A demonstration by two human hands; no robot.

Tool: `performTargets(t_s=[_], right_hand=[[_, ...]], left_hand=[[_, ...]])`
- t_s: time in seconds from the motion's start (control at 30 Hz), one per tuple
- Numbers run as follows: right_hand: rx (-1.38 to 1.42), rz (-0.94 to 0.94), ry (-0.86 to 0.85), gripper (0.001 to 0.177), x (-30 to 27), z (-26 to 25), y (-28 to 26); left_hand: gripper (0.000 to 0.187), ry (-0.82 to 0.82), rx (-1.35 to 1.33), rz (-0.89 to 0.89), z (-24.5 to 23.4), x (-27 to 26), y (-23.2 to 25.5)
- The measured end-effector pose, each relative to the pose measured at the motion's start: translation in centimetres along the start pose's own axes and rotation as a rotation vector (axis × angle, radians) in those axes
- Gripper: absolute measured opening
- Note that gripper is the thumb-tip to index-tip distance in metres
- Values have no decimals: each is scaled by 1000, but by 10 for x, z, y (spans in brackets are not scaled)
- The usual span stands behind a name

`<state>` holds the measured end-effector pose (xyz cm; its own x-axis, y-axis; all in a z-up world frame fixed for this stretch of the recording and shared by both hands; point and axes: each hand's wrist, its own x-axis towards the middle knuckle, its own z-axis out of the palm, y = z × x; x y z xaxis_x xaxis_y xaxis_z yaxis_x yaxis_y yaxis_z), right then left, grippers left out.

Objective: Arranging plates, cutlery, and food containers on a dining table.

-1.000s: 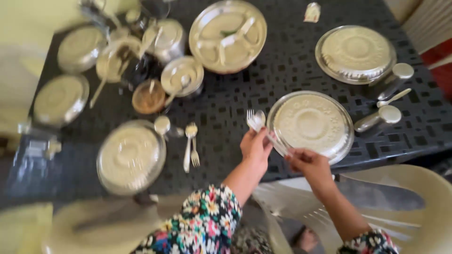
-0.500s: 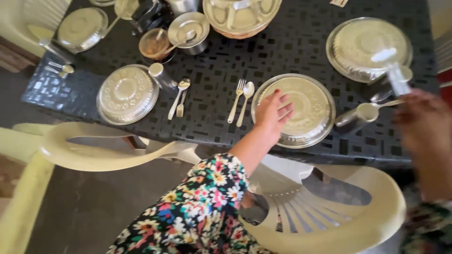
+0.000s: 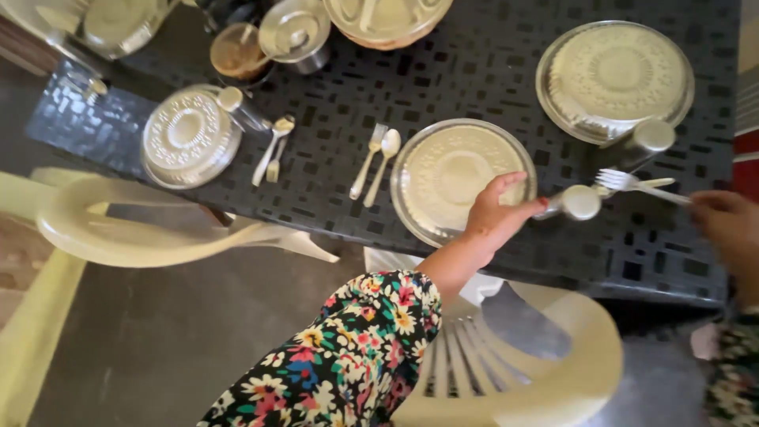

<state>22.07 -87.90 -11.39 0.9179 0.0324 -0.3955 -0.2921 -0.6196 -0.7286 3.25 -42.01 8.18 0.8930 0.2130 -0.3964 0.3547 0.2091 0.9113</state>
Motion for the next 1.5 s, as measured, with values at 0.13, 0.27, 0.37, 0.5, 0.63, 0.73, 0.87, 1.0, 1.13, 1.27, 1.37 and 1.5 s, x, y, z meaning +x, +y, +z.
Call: performTargets(t_s=[0.13,0.27,0.37,0.5,0.63,0.73,0.87,1.0,1.13,1.27,1.37,1.5], right_hand=[[15,-194,111,16,1,34,-47],[-91,-269,134,19,2,52,-80],[-185,-221,201,23,-11,61,-95],[-297,-273,260,28,-25,63,-109],[-177,-354,320,61,-40,64,-144],[131,-392,179,87,-48,69,-175],[437,-458,-22,92,-59,85,-205],[441,-421,2,81,-67,88,-216],[195,-358,152,72,-69,88,-224],[119,-345,214,71,-67,90,-225],[82,-354,218,73,-61,88,-222],[18,-413,210,93,-54,78,-206]], left_hand=[[86,7,298,310,24,6,-20],[97,5,536,363,39,4,-18],[96,-3,604,315,48,0,-17],[96,18,630,356,59,-2,-24],[95,59,605,380,66,-1,-19],[92,67,594,417,70,3,-17],[81,63,593,434,71,3,-14],[73,48,589,418,69,3,-13],[72,19,580,378,68,2,-8],[81,31,577,415,59,-2,-9],[78,196,621,468,38,-4,-32],[75,513,741,520,-2,-9,-38]])
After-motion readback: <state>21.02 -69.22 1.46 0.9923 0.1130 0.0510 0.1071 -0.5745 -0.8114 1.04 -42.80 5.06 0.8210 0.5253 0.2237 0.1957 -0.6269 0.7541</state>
